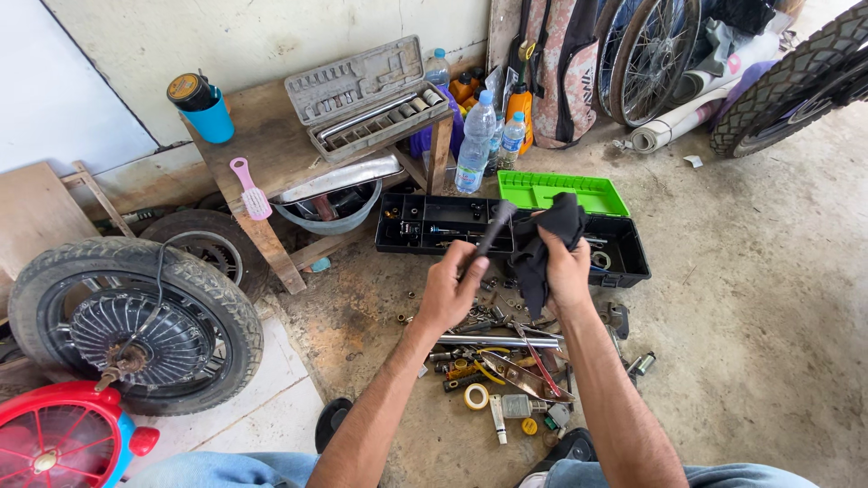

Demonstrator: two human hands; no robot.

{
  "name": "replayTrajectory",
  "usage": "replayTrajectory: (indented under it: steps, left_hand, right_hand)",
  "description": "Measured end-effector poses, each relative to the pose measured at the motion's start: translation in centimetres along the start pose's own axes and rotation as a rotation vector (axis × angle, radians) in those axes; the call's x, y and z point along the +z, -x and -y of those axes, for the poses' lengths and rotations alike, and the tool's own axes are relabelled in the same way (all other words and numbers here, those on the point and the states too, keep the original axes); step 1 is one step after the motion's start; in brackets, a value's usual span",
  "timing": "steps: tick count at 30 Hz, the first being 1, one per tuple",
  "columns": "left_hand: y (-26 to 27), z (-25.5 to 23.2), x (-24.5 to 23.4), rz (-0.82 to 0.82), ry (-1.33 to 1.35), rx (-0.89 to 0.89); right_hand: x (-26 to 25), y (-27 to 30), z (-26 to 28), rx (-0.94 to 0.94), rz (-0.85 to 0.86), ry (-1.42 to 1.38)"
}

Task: The person disassembles and inspects various components of a motorcycle's mechanics, sorting loose fasteners and tools within a black toolbox and cleaning metallic parts with a dark cloth.

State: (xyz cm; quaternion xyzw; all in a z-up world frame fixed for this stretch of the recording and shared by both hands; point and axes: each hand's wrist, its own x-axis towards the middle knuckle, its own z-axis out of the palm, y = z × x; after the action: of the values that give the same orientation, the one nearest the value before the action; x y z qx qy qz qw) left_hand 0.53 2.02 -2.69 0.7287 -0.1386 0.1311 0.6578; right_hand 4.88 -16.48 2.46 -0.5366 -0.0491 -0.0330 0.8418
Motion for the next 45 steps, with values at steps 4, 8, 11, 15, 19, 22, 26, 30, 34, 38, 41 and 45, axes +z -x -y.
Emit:
replayTrajectory:
  steps: [4,8,11,15,19,22,26,30,34,38,41,45]
  left_hand:
    - [-0.5,0.1,-0.9,-0.174,0.423,-0.203]
    - [-1.2,-0.2,-1.5,-0.278,0.563,-0.121]
    - [-1.6,-0.6,-0.8,-0.346,0.812,-0.107]
    - [-0.6,-1.5,-0.3,-0.356,0.917,-0.115]
    - [-0.4,-1.3,0.1,-0.362,0.946,-0.116]
    - [-0.2,-1.0,0.5,-0.369,0.930,-0.147]
    - [-0.6,-0.8,1.4,-0.353,0.965,-0.091]
    - [-0.7,-1.4,1.6,-0.256,1.039,-0.085]
    - [-0.8,-1.7,1.6,-0.194,1.137,-0.122]
    - [-0.7,-2.0,2.2,-0.180,1.054,-0.232]
    - [-0.1,-2.1,2.5,-0.123,0.839,-0.261]
    - [0.6,-1.1,3.0,-0.057,0.324,-0.248]
  right_hand:
    - [-1.0,-0.5,0.2,0.067,-0.100,-0.022]
    - [-0.6,0.7,-1.2,0.171,-0.042,0.060]
    - [1.5,2.6,-4.0,-0.083,0.206,0.325]
    - [5.2,6.9,-5.7,-0.522,0.229,0.696]
    - [5.6,6.9,-5.2,-0.375,0.127,0.787]
    - [4.9,7.1,-5.8,-0.379,0.098,0.747]
    - [3.8,6.4,-6.9,-0.488,0.133,0.554]
    - [2.8,5.3,-9.2,-0.012,-0.001,0.118]
    - [1.3,4.0,-9.4,0.520,-0.028,-0.066]
    - [0.7,2.5,-8.2,0.649,-0.023,-0.030]
    - [-0.7,1.8,-5.2,0.494,0.178,-0.126]
    - [0.6,1.5,0.5,0.316,-0.068,-0.077]
